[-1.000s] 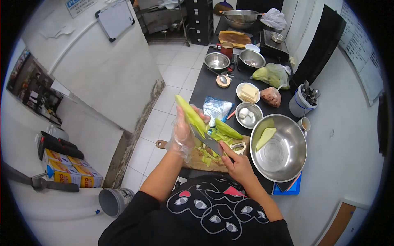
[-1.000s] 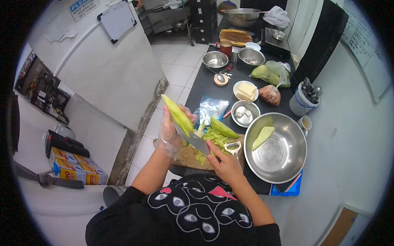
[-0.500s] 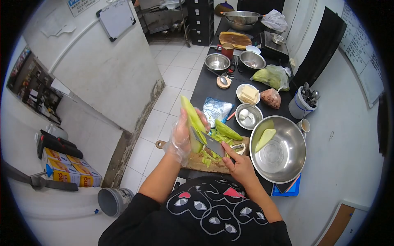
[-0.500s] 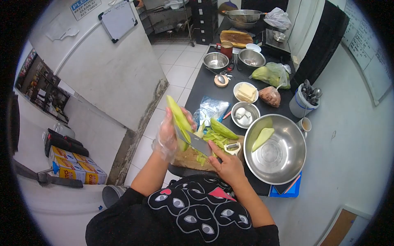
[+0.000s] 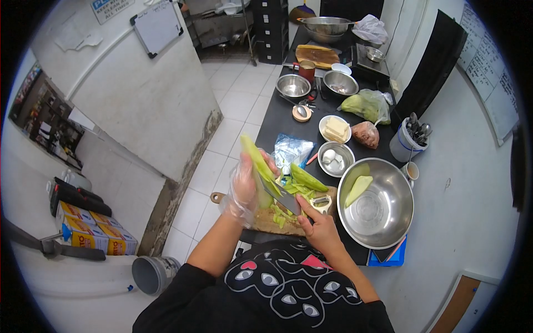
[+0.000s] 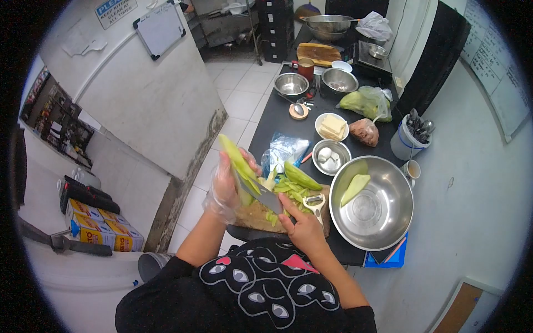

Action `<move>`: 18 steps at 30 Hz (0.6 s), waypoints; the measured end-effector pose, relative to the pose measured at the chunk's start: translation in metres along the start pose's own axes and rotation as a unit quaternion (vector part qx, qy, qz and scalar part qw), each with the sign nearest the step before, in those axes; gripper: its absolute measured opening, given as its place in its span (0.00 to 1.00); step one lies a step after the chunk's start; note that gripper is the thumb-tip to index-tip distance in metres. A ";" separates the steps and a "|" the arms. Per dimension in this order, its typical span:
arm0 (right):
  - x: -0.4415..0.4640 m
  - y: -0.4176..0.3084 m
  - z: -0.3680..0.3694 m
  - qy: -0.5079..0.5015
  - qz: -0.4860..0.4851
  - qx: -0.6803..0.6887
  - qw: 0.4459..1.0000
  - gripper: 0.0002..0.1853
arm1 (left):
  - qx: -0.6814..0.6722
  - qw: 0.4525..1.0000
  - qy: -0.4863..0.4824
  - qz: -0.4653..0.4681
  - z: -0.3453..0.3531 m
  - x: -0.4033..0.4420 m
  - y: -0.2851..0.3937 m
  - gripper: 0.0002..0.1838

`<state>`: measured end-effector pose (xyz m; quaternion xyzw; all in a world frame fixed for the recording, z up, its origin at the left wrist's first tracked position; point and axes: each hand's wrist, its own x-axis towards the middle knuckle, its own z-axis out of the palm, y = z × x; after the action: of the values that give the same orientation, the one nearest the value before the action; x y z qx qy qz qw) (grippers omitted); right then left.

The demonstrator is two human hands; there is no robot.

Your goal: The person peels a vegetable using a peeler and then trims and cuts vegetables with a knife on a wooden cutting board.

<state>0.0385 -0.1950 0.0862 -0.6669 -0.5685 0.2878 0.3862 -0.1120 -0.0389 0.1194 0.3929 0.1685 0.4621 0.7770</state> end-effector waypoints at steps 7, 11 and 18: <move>0.001 0.003 0.000 0.005 -0.016 0.003 1.000 0.24 | 0.052 0.998 0.003 0.025 -0.005 -0.001 -0.009 0.28; 0.002 0.014 0.002 -0.008 -0.052 0.044 0.998 0.23 | -0.014 0.993 -0.035 -0.110 -0.012 -0.001 -0.002 0.28; 0.001 0.006 0.001 -0.018 0.034 0.004 0.999 0.24 | 0.000 0.999 0.035 -0.008 0.000 -0.004 -0.014 0.28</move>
<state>0.0407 -0.1944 0.0808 -0.6791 -0.5514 0.3144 0.3687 -0.1058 -0.0457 0.1082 0.3747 0.1988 0.4691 0.7746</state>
